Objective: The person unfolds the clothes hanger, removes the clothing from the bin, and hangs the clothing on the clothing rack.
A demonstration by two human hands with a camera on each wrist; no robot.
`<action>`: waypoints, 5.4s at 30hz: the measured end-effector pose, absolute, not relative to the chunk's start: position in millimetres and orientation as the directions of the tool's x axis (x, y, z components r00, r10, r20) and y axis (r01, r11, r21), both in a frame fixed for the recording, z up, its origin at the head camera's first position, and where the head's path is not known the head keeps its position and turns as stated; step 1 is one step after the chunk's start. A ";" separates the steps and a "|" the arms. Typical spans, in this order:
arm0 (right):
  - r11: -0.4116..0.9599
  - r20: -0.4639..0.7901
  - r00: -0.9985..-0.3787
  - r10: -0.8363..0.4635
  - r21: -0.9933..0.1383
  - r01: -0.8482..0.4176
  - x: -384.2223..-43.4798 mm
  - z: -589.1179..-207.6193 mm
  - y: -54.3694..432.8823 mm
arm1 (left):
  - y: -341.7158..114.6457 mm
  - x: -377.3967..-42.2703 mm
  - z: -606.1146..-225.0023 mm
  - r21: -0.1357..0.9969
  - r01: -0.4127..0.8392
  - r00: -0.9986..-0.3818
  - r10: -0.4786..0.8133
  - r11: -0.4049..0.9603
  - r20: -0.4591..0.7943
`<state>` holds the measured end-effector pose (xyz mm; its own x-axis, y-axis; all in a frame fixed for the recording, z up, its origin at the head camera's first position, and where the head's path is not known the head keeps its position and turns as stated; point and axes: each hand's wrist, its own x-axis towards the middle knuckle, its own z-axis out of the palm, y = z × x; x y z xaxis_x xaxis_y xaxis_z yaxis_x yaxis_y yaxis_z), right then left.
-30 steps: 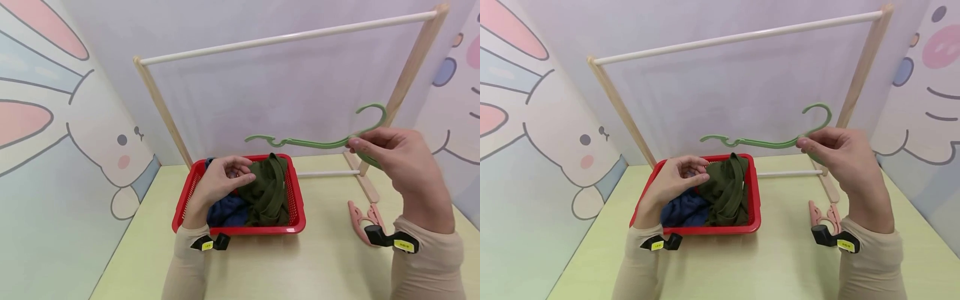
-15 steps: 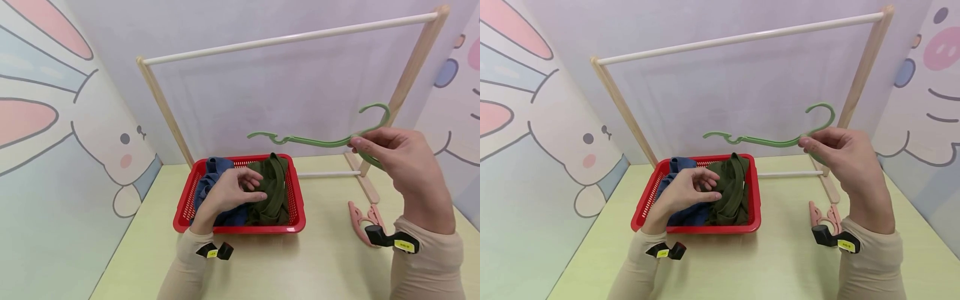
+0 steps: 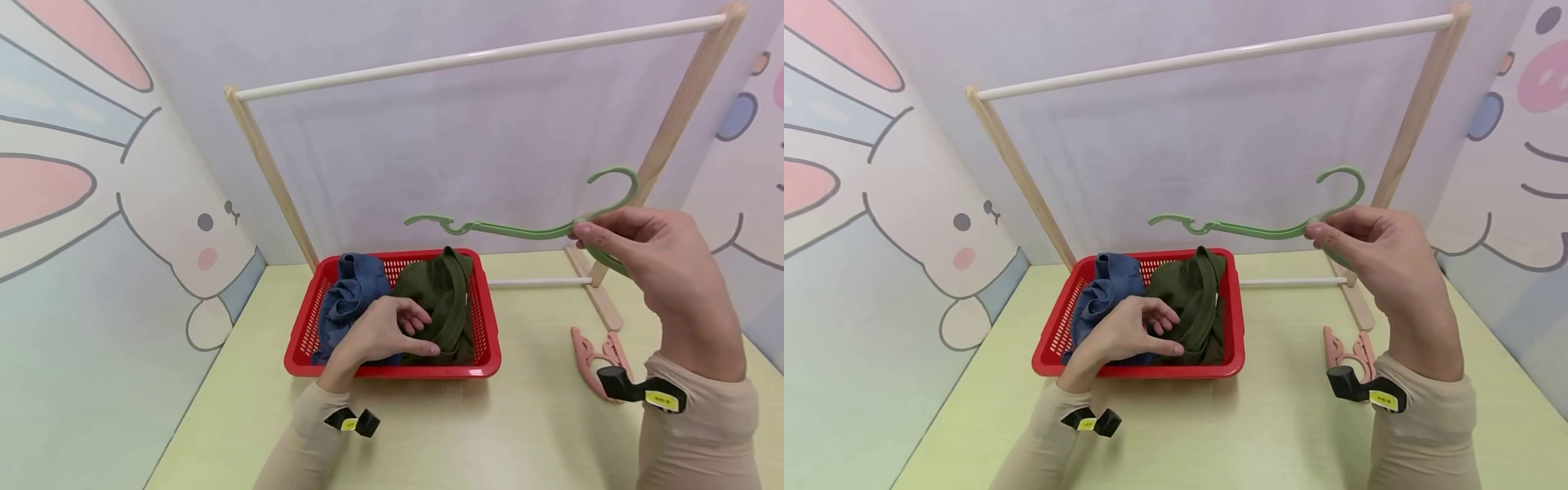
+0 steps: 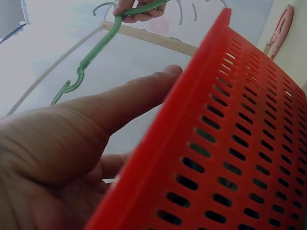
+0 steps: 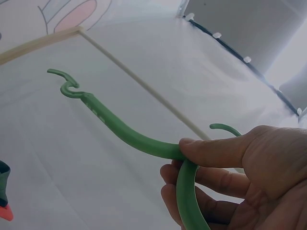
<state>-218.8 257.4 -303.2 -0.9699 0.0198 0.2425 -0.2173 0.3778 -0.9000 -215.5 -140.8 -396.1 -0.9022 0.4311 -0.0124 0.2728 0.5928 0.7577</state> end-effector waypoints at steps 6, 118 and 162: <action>0.378 0.237 -0.971 0.021 -0.901 -0.212 -216.5 -301.9 258.0 | -139.4 -216.3 -400.5 0.742 0.293 -0.860 0.504 0.604 -0.071; -0.124 0.290 -0.893 -0.344 -0.957 -0.263 -263.8 -293.9 92.9 | -192.4 -205.6 -336.6 0.794 0.558 -0.830 0.154 0.241 0.537; -0.178 0.668 -0.671 -0.322 -0.738 -0.650 -236.3 -226.6 95.0 | -204.9 -213.2 -330.6 0.725 0.661 -0.686 -0.237 0.192 0.688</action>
